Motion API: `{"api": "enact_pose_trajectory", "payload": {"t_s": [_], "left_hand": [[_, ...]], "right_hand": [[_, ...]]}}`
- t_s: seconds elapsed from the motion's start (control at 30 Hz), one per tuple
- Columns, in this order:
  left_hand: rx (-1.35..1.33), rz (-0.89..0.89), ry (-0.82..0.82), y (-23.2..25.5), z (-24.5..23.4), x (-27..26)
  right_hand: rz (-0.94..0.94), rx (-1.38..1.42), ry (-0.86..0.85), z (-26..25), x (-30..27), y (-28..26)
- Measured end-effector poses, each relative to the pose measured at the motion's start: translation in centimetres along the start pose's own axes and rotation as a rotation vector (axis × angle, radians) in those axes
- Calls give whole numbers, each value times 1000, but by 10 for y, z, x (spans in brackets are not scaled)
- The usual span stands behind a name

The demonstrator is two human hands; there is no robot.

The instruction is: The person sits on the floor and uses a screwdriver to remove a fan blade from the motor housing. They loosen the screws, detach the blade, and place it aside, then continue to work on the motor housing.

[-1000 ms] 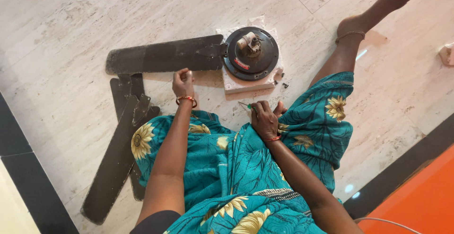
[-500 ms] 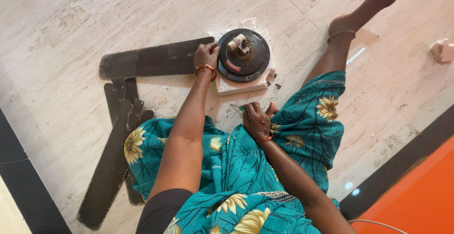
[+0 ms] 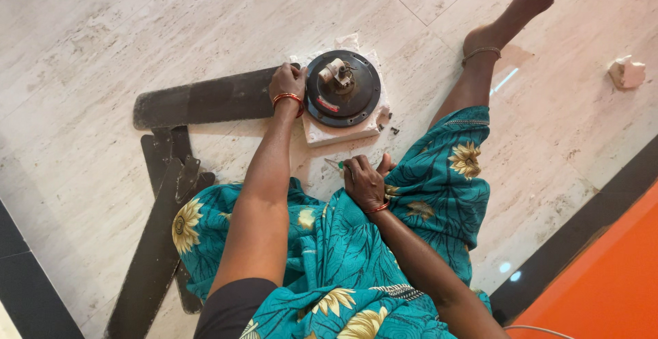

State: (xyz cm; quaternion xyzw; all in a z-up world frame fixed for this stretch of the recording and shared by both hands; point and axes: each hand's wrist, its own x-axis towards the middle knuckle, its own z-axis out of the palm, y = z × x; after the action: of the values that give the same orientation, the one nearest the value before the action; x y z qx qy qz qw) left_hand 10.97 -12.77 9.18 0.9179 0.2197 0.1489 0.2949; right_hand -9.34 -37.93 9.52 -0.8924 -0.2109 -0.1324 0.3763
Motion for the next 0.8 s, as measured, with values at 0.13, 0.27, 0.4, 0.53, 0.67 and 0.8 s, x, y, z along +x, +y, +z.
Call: {"api": "enact_pose_trajectory", "payload": {"t_s": [0.13,0.27,0.4,0.53,0.67,0.8], "left_hand": [[-84,123,-47,-6,-6,-3],[-76,178,-85,-9,-6,-3],[-23,181,-88,-6,-4,0],[62,141,-107,-4,-11,2],[-72,171,-168,-8,-19,-2],[39,234,-164,-9,-16,1]], "right_hand": [[13,1,3,2,-1,1],[3,5,-2,1,0,0],[11,5,-11,0,0,0],[9,-3,-13,1,1,-1],[6,3,-3,0,0,-1],[-2,9,-1,0,0,-1]]}}
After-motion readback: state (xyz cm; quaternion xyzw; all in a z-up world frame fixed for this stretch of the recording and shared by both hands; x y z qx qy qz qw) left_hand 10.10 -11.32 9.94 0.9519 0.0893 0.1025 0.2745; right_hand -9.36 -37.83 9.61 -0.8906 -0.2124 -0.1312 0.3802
